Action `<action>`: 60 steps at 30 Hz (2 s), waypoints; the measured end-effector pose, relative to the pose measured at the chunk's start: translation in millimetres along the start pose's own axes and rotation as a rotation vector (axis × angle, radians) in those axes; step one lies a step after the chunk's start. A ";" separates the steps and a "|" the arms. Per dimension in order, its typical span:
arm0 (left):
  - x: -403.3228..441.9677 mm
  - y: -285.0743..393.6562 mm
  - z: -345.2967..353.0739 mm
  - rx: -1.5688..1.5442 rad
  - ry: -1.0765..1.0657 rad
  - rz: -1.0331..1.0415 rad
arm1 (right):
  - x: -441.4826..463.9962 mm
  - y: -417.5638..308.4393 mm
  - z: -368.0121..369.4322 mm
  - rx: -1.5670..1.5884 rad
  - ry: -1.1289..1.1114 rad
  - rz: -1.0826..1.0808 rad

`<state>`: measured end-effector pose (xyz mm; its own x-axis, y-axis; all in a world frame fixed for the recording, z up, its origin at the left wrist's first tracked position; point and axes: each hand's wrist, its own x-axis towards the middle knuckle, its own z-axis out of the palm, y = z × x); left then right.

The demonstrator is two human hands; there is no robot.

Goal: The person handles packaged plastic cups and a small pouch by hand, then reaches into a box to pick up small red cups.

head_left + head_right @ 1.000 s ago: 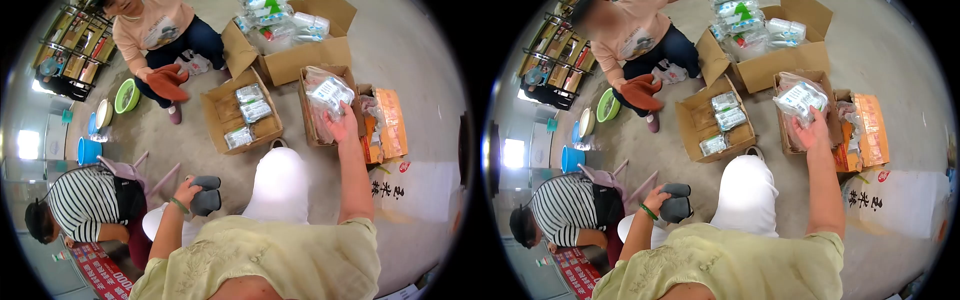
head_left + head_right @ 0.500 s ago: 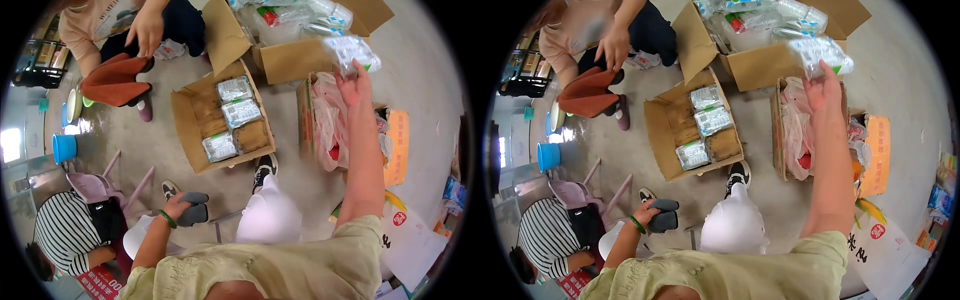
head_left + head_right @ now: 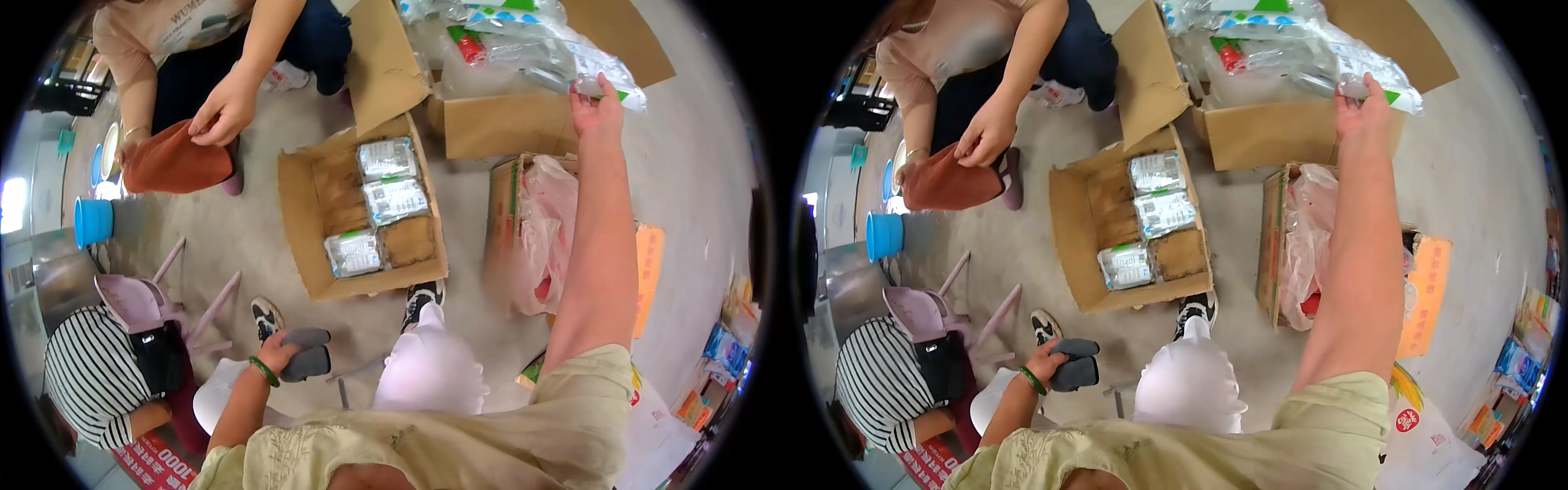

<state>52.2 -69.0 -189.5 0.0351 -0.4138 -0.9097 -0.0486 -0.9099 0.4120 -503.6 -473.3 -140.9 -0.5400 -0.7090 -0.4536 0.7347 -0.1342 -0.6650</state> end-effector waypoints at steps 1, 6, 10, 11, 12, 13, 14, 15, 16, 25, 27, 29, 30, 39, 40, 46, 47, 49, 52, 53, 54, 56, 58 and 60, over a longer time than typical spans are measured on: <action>-1.4 -8.3 -3.6 0.017 0.004 -0.001 | -4.7 1.4 0.4 0.005 -0.015 -0.018; 1.5 -4.0 -3.5 -0.186 0.052 -0.009 | -64.4 12.1 -16.7 0.007 -0.061 0.079; -10.3 9.3 6.6 -0.332 0.114 0.071 | -114.1 26.3 -61.1 -0.070 -0.130 0.134; -8.3 1.4 1.1 -0.339 0.119 0.085 | -138.4 29.2 -64.8 -0.107 -0.108 0.176; -1.8 -13.2 -7.1 -0.299 0.116 0.193 | -160.0 32.3 -70.8 -0.094 -0.139 0.193; -1.5 -24.9 -13.1 -0.260 0.118 0.301 | -182.4 34.7 -76.7 -0.083 -0.172 0.213; -5.0 -32.6 -18.2 -0.179 0.145 0.343 | -207.5 33.9 -79.4 -0.110 -0.203 0.239; -9.9 -39.2 -21.1 -0.190 0.162 0.375 | -230.6 33.6 -80.6 -0.123 -0.234 0.256; -17.1 -43.8 -23.8 -0.048 0.222 0.422 | -254.0 32.9 -81.7 -0.136 -0.266 0.272; -146.4 -23.4 -23.6 0.581 0.765 0.973 | -420.9 12.8 -50.8 0.006 -0.640 0.519; -174.8 -20.8 -18.5 0.548 0.789 0.966 | -458.1 13.1 -42.8 -0.036 -0.651 0.524; -195.4 -21.2 -19.1 0.512 0.835 0.954 | -474.6 30.9 -52.6 0.039 -0.777 0.615; -204.5 -20.9 -21.8 0.507 0.792 0.998 | -484.5 40.3 -57.2 -0.043 -0.699 0.593; -294.6 7.8 -16.9 -0.084 0.081 1.477 | -516.4 156.0 -126.9 -0.643 -0.811 0.772; -299.9 12.8 -13.1 -0.046 0.113 1.546 | -545.1 155.0 -120.8 -0.636 -0.928 0.831; -320.2 10.0 -21.9 0.466 0.510 1.359 | -612.4 143.4 -106.1 -0.523 -1.204 0.785; -328.8 4.9 -22.3 0.601 0.653 1.268 | -618.9 139.7 -102.1 -0.529 -1.208 0.783; -322.7 -5.2 -17.4 0.631 0.597 1.185 | -639.7 128.2 -92.3 -0.529 -1.000 0.832; -283.7 -22.8 -3.0 0.729 0.788 1.573 | -617.5 136.5 -90.8 -0.476 -1.110 0.828; -282.6 -25.3 1.0 0.725 0.780 1.566 | -626.2 129.2 -87.5 -0.500 -1.183 0.810; -284.0 -25.3 4.3 0.730 0.852 1.614 | -634.8 124.4 -82.9 -0.495 -1.201 0.806; -283.7 -20.6 6.3 0.704 0.997 1.722 | -632.9 123.2 -84.8 -0.501 -1.182 0.722; -267.5 -11.7 4.5 0.682 0.970 1.729 | -622.6 128.5 -89.9 -0.519 -1.183 0.667; -268.7 -10.4 0.0 0.611 0.923 1.790 | -597.5 137.1 -100.6 -0.447 -1.069 0.827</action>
<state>43.3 51.6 50.7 -0.0532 -0.6831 0.7283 -0.8196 0.4466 0.3590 -121.5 1.6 -20.8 0.6861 -0.6746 -0.2722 0.3832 0.6532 -0.6530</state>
